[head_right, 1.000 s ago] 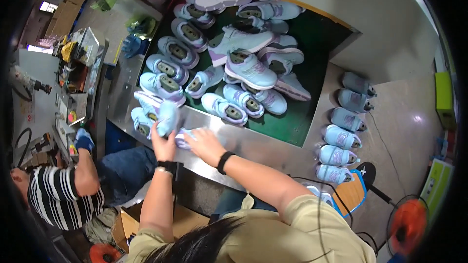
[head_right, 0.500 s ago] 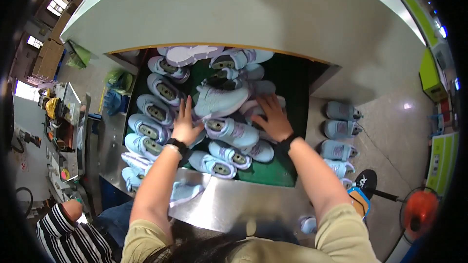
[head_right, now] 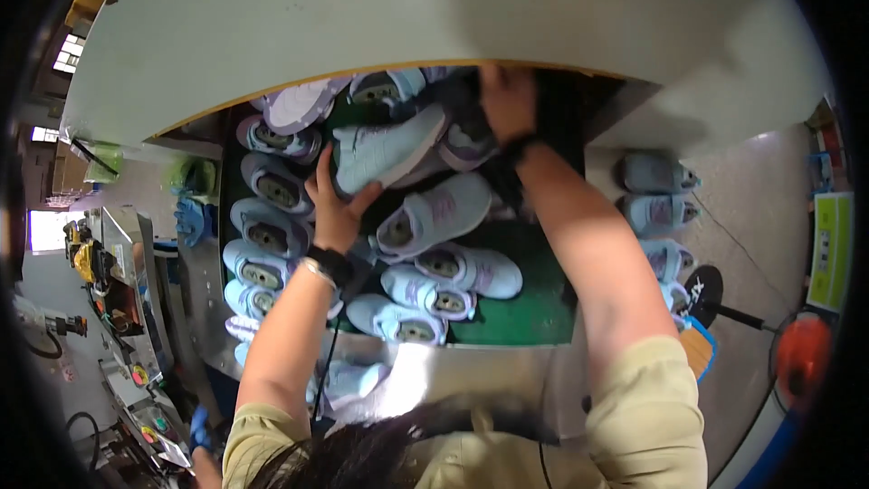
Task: Sort and organize shoes on a workbench and place them into a processing machine.
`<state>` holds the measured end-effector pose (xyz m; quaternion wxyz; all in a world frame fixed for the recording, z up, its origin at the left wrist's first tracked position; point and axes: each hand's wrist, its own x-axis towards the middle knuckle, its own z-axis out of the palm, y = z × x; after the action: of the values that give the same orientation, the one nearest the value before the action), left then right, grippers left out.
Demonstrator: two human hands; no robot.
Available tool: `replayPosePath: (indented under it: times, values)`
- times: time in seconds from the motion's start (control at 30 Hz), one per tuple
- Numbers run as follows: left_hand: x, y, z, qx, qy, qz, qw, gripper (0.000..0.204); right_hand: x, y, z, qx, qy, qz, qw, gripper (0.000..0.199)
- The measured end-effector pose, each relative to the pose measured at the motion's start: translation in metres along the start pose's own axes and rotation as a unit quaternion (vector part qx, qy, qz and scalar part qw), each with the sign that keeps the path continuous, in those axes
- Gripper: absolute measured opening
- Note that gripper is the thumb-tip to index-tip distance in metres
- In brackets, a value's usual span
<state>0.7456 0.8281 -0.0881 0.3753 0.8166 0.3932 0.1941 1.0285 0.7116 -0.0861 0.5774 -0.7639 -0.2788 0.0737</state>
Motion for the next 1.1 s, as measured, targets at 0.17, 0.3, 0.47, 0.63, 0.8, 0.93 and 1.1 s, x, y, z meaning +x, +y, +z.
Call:
replayPosePath:
  times: [0.17,0.3,0.47,0.63,0.8,0.93,1.1]
  values:
    - [-0.003,-0.036,-0.02,0.009,-0.092,0.002,0.996,0.109,-0.012,-0.047,0.031,0.176,-0.189,0.016,0.966,0.041]
    - [-0.022,0.0,-0.015,-0.005,-0.079,-0.087,0.993,0.117,-0.048,-0.042,-0.042,-0.055,-0.328,0.09,0.939,0.055]
    - [-0.044,0.053,-0.003,-0.102,0.0,-0.14,0.985,0.107,-0.1,-0.02,-0.089,-0.164,-0.182,-0.101,0.964,0.08]
    - [-0.077,0.103,-0.002,0.029,-0.123,0.022,0.992,0.081,-0.079,-0.007,-0.107,-0.408,-0.272,-0.153,0.858,0.096]
    - [-0.091,0.096,-0.044,0.13,-0.138,0.045,0.981,0.061,-0.123,-0.031,-0.095,-0.446,-0.499,-0.091,0.737,0.098]
    - [-0.169,0.092,-0.064,-0.179,-0.141,-0.174,0.958,0.056,-0.161,0.006,-0.13,-0.381,-0.391,0.003,0.838,0.077]
    - [-0.303,0.081,-0.12,-0.367,-0.013,-0.398,0.841,0.06,-0.182,-0.058,-0.179,-0.192,-0.375,0.096,0.902,0.057]
